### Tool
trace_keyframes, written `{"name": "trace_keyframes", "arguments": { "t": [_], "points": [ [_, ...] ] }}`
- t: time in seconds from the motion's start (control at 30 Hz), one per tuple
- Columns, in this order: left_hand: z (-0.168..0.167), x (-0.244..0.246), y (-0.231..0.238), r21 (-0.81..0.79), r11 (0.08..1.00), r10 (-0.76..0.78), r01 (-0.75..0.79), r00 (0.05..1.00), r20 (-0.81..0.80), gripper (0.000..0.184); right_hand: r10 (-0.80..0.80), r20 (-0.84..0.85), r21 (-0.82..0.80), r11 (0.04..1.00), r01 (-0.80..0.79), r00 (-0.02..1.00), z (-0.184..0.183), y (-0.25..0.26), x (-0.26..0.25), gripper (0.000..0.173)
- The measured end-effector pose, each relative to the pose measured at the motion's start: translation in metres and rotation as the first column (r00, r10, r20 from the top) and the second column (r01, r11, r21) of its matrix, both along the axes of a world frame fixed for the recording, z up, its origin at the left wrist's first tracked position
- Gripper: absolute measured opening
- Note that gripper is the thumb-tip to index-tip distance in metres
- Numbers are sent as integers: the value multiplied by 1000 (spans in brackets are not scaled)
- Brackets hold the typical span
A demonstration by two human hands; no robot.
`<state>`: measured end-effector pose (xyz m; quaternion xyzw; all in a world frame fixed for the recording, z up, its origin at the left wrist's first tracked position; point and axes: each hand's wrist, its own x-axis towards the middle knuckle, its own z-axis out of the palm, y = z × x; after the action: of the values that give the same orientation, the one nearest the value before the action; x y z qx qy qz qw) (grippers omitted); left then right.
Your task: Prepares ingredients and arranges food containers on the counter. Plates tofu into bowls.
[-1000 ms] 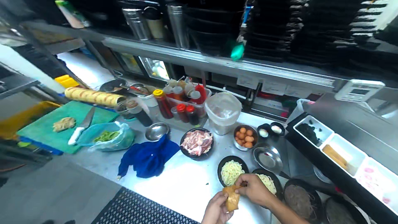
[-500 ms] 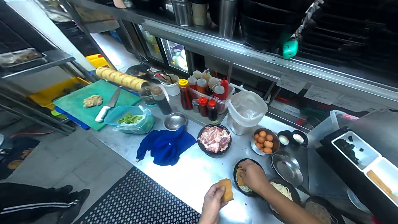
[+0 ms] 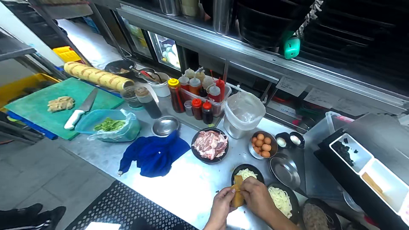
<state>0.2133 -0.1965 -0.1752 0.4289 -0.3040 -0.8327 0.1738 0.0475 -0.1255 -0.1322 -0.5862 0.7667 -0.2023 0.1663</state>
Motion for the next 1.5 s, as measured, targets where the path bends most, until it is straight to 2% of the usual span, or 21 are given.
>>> {"name": "trace_keyframes", "arguments": {
  "t": [0.1, 0.17, 0.27, 0.33, 0.4, 0.5, 0.57, 0.7, 0.8, 0.87, 0.9, 0.97, 1.03, 1.1, 1.2, 1.27, 1.37, 1.5],
  "points": [
    [5, -1, -1, 148, 989, -7, -6, 997, 82, 37, 60, -1, -19, 998, -60, 998, -9, 7, 0, 11],
    [2, 0, 0, 205, 977, 34, -63, 989, 142, 39, 109, 65, 52, 992, -112, 992, -4, 9, -4, 10],
    [-10, 6, 0, 171, 963, 175, -206, 967, 183, 40, 34, 219, 249, 964, -90, 975, 11, 0, -18, 13],
    [-14, 12, -1, 119, 942, 290, -315, 938, 191, 41, -31, 261, 379, 923, -73, 965, 8, -14, -33, 18],
    [-16, 17, -5, 84, 919, 365, -385, 912, 186, 42, -37, 208, 461, 885, -64, 977, -7, -32, -47, 20],
    [-11, 22, -11, 38, 918, 379, -394, 903, 200, 41, -16, 82, 533, 846, -30, 997, -28, -50, -56, 20],
    [-7, 23, -13, -5, 925, 375, -381, 908, 187, 40, -7, 10, 529, 848, 1, 1000, -30, -56, -53, 18],
    [-3, 24, -10, -70, 944, 331, -324, 932, 148, 39, 56, -20, 471, 881, -40, 998, -32, -53, -52, 21],
    [6, 18, -1, -62, 960, 280, -274, 952, 127, 36, 29, -40, 366, 931, -12, 999, -27, -43, -47, 29],
    [13, 12, 7, -41, 970, 241, -238, 967, 86, 35, 4, 38, 161, 987, -10, 999, -10, -27, -42, 28],
    [15, 9, 11, -36, 976, 218, -216, 974, 65, 34, 15, 144, 48, 999, -23, 989, 0, -17, -39, 26],
    [23, 0, 19, -37, 986, 163, -161, 986, 41, 32, 87, 295, -52, 996, -74, 952, 21, 2, -32, 28],
    [33, -8, 27, -39, 995, 89, -88, 996, 28, 31, 118, 204, -57, 992, -109, 972, 27, 23, -26, 25],
    [37, -17, 35, -18, 1000, 26, -26, 1000, 9, 29, 71, 96, -79, 995, -64, 993, 20, 42, -25, 18],
    [38, -28, 46, 15, 998, -57, 57, 998, 20, 27, -99, 130, -54, 993, 107, 987, 14, 64, -25, 9],
    [39, -33, 52, 22, 994, -107, 106, 994, 39, 27, -192, 187, 23, 981, 191, 963, 15, 76, -27, 10],
    [35, -41, 62, 27, 985, -171, 170, 983, 67, 29, -250, 196, 70, 968, 241, 948, 13, 94, -29, 15],
    [27, -49, 74, 111, 966, -244, 235, 967, 78, 34, -277, 154, 105, 959, 263, 948, 10, 115, -32, 6]
  ]
}}
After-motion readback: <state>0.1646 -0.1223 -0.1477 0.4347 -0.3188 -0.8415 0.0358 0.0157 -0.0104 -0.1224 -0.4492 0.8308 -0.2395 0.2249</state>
